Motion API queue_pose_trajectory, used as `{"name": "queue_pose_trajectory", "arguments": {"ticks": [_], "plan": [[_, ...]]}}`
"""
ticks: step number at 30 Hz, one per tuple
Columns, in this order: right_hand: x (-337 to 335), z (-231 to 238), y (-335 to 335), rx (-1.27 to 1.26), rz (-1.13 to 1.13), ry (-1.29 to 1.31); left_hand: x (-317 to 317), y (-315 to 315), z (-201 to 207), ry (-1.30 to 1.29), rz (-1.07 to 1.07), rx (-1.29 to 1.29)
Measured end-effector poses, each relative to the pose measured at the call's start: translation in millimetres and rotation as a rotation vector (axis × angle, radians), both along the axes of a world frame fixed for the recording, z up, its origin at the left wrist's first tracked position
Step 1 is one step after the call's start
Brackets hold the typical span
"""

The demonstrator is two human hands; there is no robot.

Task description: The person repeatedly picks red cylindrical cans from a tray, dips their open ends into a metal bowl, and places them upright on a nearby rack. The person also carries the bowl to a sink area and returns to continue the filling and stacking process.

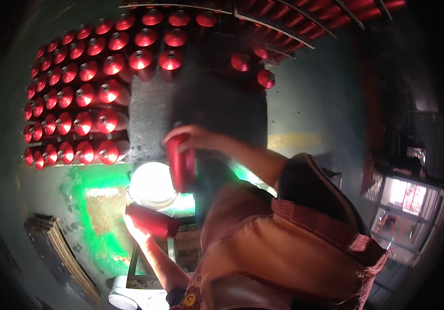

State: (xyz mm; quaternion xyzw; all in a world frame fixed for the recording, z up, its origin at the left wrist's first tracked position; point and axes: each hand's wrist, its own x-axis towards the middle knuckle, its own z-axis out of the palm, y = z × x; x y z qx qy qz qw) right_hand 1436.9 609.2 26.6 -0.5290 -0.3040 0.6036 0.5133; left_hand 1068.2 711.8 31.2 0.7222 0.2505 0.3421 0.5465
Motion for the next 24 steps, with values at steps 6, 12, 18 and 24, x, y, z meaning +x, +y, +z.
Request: {"name": "queue_pose_trajectory", "arguments": {"ticks": [6,12,18,24], "plan": [[46,-8,-6,0.120,-0.465,-1.131,133,27,-3,0.200,0.183,-0.031],[56,-39,-9,0.113,-0.457,-1.286,233,20,-46,0.248,0.110,0.506],[46,-20,-28,0.131,-0.360,-1.287,244,-5,-55,0.284,0.064,0.306],[97,12,7,0.250,-0.384,-1.248,223,42,-15,0.376,0.098,0.516]]}}
